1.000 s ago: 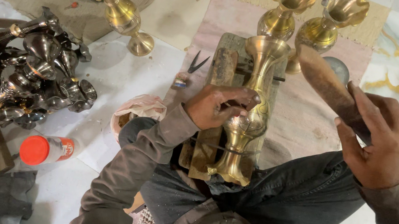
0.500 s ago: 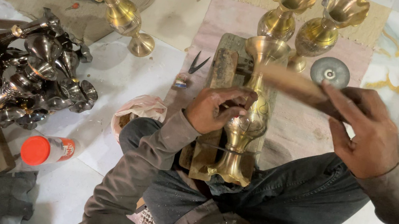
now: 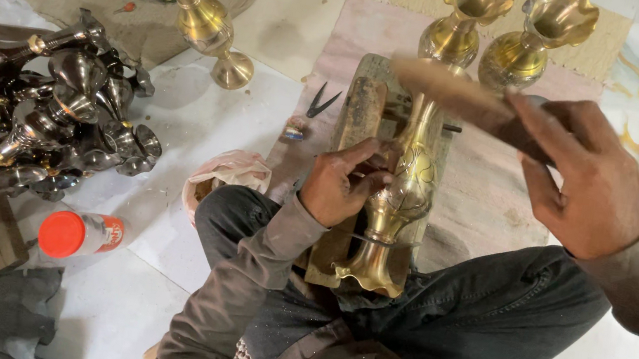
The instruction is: The person sits cross-legged on the floor with a brass vase clamped in a wooden fixture on their lap. They hold a small chisel against the vase surface and strike it with a wooden mallet, engraving a decorative pattern while rotating the vase to reach new areas.
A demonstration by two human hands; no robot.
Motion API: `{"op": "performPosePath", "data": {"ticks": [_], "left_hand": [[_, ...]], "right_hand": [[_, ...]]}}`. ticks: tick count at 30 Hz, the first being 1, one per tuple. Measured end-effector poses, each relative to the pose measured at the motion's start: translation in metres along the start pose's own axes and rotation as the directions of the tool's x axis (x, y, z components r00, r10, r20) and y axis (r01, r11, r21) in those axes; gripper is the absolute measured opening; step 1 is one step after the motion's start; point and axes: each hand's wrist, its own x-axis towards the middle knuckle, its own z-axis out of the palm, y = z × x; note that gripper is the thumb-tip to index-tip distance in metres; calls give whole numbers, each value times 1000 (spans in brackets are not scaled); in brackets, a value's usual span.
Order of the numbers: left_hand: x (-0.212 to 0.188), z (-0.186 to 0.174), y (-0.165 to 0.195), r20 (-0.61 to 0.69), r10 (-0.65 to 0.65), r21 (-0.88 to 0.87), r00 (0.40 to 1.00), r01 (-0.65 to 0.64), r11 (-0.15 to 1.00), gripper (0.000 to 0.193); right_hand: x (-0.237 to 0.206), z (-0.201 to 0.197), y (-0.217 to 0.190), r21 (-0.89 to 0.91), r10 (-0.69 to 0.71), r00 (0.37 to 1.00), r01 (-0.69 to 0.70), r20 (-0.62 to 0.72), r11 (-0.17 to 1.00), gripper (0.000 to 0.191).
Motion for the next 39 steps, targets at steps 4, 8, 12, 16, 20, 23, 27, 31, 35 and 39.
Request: {"op": "performPosePath", "data": {"ticks": [4,8,12,16,20,23,27,31,35,39], "left_hand": [[-4,4,4,-80,42,-28,996,-45,999,39],[-13,14,9,-154,-28,-113,988,11,994,41],[-18,20,13,-241,-59,-60,969,46,997,37],[-24,25,17,-293,-125,-96,948,101,990,40],[-23,25,11,-360,1,-92,933,-37,995,35],[-19,16,-1,-303,71,-83,950,-101,991,35],[5,2,-28,39,69,-227,997,-59,972,51],[18,-9,-45,184,165,-214,969,-124,969,53],[23,-16,-47,257,159,-110,953,-135,985,55],[27,-17,-41,281,179,-93,943,-159,983,55]], "right_hand": [[6,-3,4,-600,-273,952,298,135,743,63],[16,-3,-4,-332,-191,975,217,109,918,64],[14,-17,-16,-629,-355,916,389,187,673,68],[13,-12,-25,-366,-232,970,241,70,899,62],[-1,-5,-20,-631,-280,956,272,89,726,60],[-11,1,-6,-562,-231,972,211,38,799,61],[-19,17,13,-644,-59,971,200,233,739,60],[-35,29,15,-441,-37,988,99,147,892,81],[-37,29,15,-422,-14,991,70,135,904,79],[-26,22,15,-600,-34,976,158,213,784,74]]}}
